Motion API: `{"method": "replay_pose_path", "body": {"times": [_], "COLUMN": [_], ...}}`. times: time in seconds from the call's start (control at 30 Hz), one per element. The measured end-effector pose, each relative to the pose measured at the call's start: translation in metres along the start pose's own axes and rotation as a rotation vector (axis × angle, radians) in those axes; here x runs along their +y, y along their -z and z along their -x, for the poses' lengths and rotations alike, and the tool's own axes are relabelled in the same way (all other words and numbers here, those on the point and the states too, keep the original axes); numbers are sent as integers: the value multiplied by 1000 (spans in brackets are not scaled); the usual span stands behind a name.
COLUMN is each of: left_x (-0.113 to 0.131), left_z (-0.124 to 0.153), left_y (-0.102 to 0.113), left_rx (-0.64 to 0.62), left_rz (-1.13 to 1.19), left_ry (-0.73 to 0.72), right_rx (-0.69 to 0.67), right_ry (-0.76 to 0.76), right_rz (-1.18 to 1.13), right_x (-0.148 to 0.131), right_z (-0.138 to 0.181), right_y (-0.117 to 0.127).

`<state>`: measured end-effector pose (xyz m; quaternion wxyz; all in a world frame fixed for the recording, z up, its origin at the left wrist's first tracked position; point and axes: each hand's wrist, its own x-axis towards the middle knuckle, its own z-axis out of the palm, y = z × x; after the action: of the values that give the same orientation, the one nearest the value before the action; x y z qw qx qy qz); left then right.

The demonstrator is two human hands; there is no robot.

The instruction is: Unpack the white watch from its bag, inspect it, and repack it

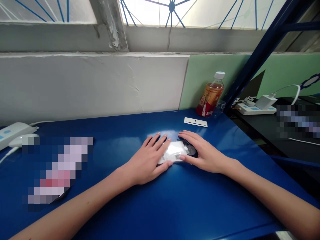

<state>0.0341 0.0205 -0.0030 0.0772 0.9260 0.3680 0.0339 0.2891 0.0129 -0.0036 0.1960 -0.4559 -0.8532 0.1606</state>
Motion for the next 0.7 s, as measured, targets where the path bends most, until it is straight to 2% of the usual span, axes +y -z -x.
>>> {"method": "replay_pose_path", "body": {"times": [0.2, 0.37, 0.53, 0.7], "left_x": [0, -1, 0, 1], "left_z": [0, 1, 1, 0], "left_y": [0, 0, 0, 2], "left_rx": [6, 23, 46, 6], "left_rz": [-10, 23, 43, 33], "left_ry": [0, -6, -11, 1], "right_rx": [-46, -45, -35, -70], "right_ry": [63, 69, 85, 82], "right_rz": [22, 8, 10, -24], "right_x": [-1, -1, -3, 0], "right_z": [2, 3, 3, 5], "right_y": [1, 9, 6, 3]}}
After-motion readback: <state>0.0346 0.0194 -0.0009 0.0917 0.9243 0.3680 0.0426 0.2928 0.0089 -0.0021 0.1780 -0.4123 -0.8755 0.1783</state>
